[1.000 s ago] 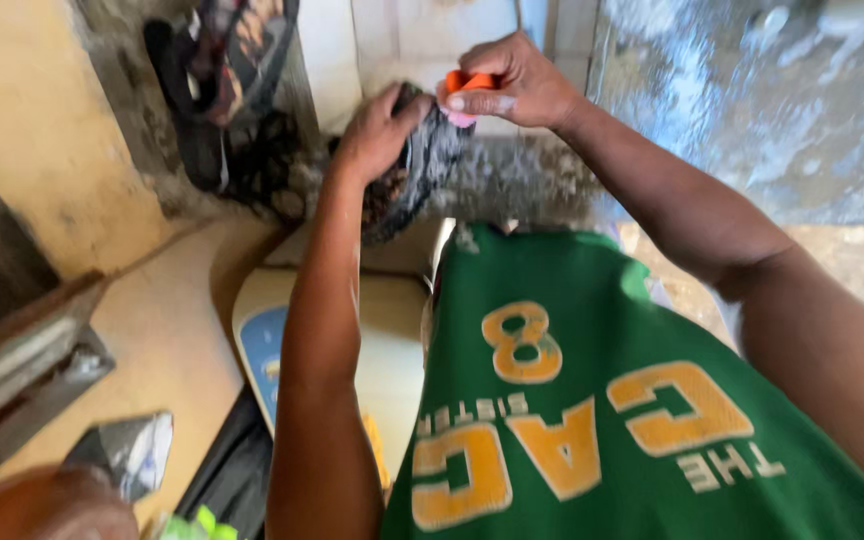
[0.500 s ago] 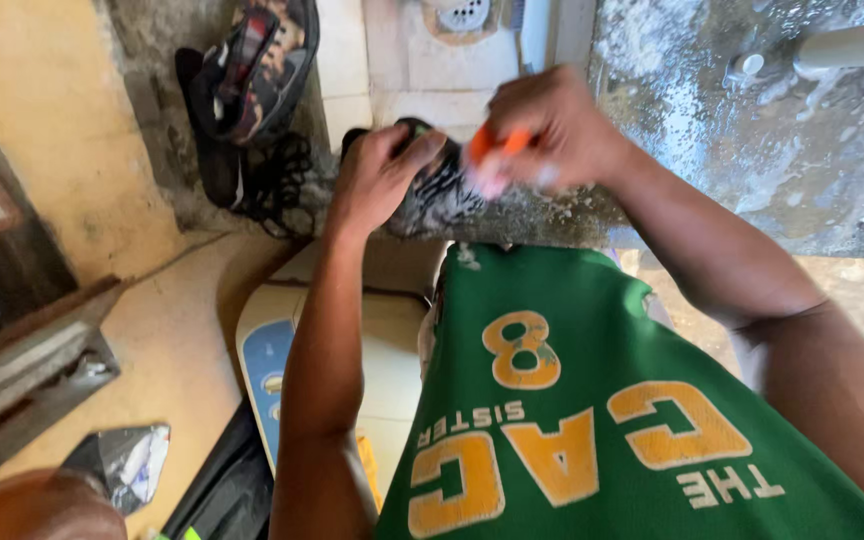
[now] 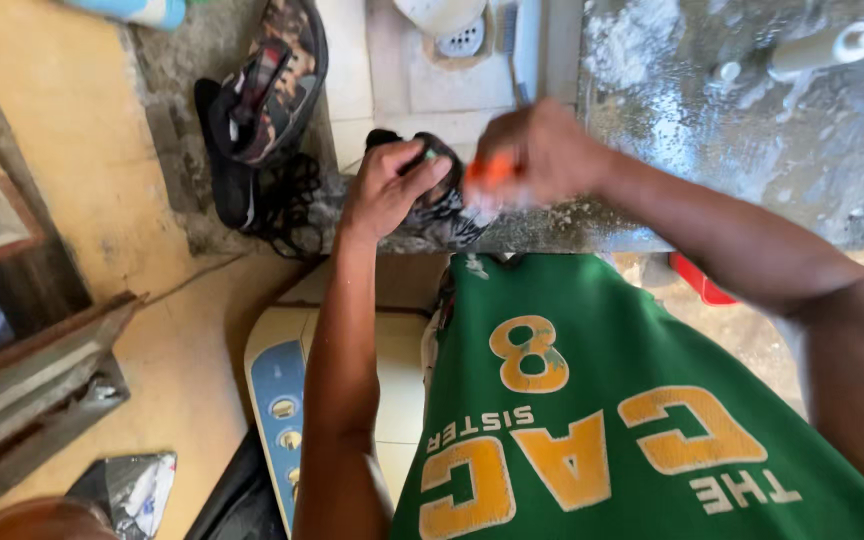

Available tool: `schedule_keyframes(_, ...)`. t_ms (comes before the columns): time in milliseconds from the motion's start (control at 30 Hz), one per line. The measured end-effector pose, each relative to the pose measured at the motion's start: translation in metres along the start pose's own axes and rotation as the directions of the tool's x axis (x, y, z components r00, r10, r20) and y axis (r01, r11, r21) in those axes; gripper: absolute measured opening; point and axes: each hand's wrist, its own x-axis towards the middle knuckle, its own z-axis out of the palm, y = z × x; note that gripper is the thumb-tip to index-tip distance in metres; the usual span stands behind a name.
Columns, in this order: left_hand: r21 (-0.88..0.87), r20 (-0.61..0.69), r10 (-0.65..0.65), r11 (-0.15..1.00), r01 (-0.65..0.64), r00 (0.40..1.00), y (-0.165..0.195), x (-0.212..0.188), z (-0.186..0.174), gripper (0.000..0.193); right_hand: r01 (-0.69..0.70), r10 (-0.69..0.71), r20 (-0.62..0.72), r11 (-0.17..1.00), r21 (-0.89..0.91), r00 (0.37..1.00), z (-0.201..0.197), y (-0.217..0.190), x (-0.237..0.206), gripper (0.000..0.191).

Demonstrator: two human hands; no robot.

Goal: The person removes the insole from a sneaker and scrubs the sole and upper with an orange brush. The person then rinses the shoe under running water and continues scrubbing the exterior surfaces.

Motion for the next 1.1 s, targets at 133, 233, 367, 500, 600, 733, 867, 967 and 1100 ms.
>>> schedule_keyframes(133,-0.201,-0.090,-0.082,0.978,0.063,0.993,-0.018,-0.015,-0.001,0.024,-0.283,0.284,-0.003,0.952,-0.116,0.959,-0.010,-0.015,0.007,0.042)
schedule_keyframes(233,-0.230,-0.139,-0.184,0.962,0.149,0.973,-0.033,-0.027,0.000,0.023,-0.168,0.170,-0.015,0.981,0.098,0.985,0.015,-0.027,-0.003,0.048)
schedule_keyframes(367,-0.280,-0.200,-0.115,0.958,0.056,0.973,-0.044,-0.041,-0.011,0.026,-0.037,0.047,0.070,0.991,-0.130,0.996,0.046,0.005,-0.004,0.037)
schedule_keyframes(500,-0.269,-0.167,-0.092,0.962,0.044,0.982,-0.037,-0.056,-0.026,0.032,-0.463,0.455,0.095,0.880,0.105,0.886,0.056,-0.002,-0.002,0.042)
schedule_keyframes(600,-0.045,-0.256,-0.157,0.988,0.151,0.954,-0.031,-0.055,-0.028,0.035,-0.200,0.226,0.000,0.862,0.466,0.974,0.063,-0.044,0.011,0.038)
schedule_keyframes(733,0.040,-0.372,-0.126,0.988,0.151,0.920,-0.037,-0.049,-0.026,0.028,-0.017,0.014,0.029,0.993,0.115,0.999,0.081,-0.062,0.035,0.038)
schedule_keyframes(867,0.035,-0.483,-0.047,0.997,0.073,0.875,-0.051,-0.058,-0.030,0.034,-0.309,0.300,0.107,0.947,0.084,0.948,0.075,-0.030,0.026,0.037)
schedule_keyframes(967,0.112,-0.447,0.037,0.994,0.015,0.894,-0.056,-0.067,-0.033,0.037,-0.320,0.322,0.018,0.932,0.169,0.947,0.073,-0.032,0.023,0.039)
schedule_keyframes(1100,0.149,-0.419,0.043,0.989,0.022,0.907,-0.057,-0.072,-0.035,0.038,-0.076,0.088,-0.024,0.945,0.318,0.996,0.092,-0.063,0.029,0.038)
